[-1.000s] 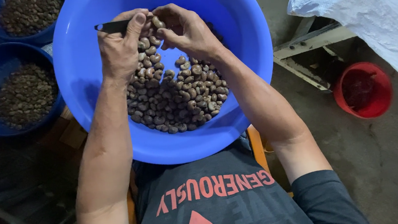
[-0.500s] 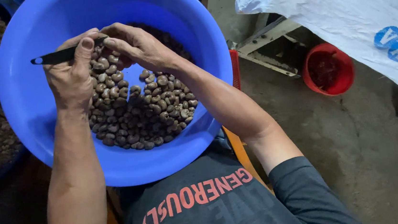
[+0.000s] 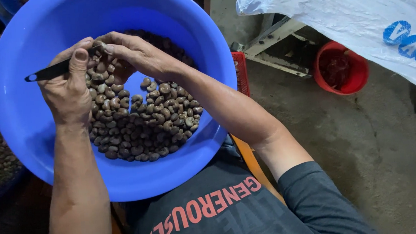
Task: A person uses a small handheld tool to scrape the outer skin or residue off of cashew nuts in a large blue bowl.
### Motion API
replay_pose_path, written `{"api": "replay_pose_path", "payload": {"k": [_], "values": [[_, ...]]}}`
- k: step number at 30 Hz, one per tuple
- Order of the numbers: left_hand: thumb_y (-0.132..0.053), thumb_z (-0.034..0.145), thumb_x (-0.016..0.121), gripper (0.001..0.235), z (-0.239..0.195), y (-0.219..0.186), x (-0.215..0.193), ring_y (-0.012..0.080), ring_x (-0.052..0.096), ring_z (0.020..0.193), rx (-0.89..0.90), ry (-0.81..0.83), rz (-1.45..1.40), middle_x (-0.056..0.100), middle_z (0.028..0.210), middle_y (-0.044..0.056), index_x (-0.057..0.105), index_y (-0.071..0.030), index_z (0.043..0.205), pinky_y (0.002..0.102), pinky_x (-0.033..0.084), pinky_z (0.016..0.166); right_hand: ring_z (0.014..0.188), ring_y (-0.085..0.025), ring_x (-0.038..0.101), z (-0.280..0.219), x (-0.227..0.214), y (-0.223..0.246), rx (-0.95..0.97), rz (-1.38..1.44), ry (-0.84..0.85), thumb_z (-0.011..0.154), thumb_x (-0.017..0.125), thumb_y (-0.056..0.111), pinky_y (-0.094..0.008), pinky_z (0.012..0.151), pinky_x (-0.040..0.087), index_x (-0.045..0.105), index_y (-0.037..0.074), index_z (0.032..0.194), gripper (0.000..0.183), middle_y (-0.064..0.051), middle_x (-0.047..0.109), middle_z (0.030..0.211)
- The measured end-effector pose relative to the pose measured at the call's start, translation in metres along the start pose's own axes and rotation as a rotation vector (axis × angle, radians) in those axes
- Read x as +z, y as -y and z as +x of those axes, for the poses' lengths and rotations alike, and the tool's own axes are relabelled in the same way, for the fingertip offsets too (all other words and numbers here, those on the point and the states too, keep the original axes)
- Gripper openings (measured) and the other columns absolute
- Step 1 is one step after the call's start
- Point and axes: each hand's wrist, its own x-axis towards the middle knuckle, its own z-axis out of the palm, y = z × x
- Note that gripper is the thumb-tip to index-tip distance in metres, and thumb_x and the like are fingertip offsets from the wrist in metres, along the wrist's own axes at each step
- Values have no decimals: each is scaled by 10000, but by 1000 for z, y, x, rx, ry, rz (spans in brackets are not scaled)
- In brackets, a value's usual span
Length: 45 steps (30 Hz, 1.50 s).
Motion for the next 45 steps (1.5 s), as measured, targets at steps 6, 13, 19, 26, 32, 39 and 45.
{"api": "replay_pose_path", "payload": {"k": [6, 13, 19, 26, 32, 39, 45], "values": [[-221, 1201, 618, 281, -1, 0, 1, 287, 701, 1151, 17, 5, -5, 732, 1229, 184, 720, 37, 1246, 386, 585, 1027, 781, -228, 754, 4, -1, -4, 19, 66, -26, 1007, 522, 398, -367, 731, 698, 560, 58, 1299, 450, -127, 717, 1039], [-131, 1198, 636, 215, -4, -4, 5, 293, 724, 1130, 36, 10, 86, 749, 1193, 192, 731, 60, 1226, 379, 604, 992, 672, -193, 678, 9, -3, -1, 78, -64, -156, 967, 435, 230, -318, 598, 597, 575, 44, 1123, 281, -110, 735, 902], [-217, 1197, 609, 278, -1, 8, 2, 292, 787, 975, -32, -45, 37, 743, 1145, 187, 705, 41, 1238, 352, 652, 852, 809, -148, 720, 4, -52, -3, -272, -452, -562, 1019, 513, 324, -250, 540, 644, 613, 132, 1167, 263, -78, 721, 903], [-191, 1211, 571, 318, -1, 15, 0, 366, 793, 774, -17, -12, -25, 723, 1104, 245, 662, 109, 1264, 355, 627, 598, 982, -226, 717, -107, -109, 12, -404, -836, -771, 1122, 438, 237, -359, 862, 554, 549, 188, 1268, 191, -85, 717, 1108], [-282, 1251, 508, 403, 1, 13, -4, 309, 767, 758, 132, 1, -21, 738, 971, 195, 710, 61, 1313, 354, 499, 563, 682, -103, 644, -192, -140, -79, 63, -497, -962, 1066, 487, 432, -250, 548, 514, 548, 136, 1017, 306, -19, 663, 886], [-295, 1195, 593, 358, 1, 27, -4, 177, 592, 583, 42, -105, -22, 636, 767, 99, 738, 27, 1254, 318, 480, 544, 801, -212, 472, -244, -171, -194, 738, -746, -1039, 968, 482, 326, -463, 730, 386, 559, 68, 840, 298, -107, 608, 855], [-323, 1166, 610, 355, -1, 18, 0, 148, 589, 566, -26, -106, -8, 606, 700, 52, 736, -2, 1251, 287, 475, 494, 1024, -277, 502, -231, -184, -160, 382, -939, -1031, 1077, 539, 301, -456, 893, 420, 492, 40, 1097, 265, -168, 528, 1087]]}}
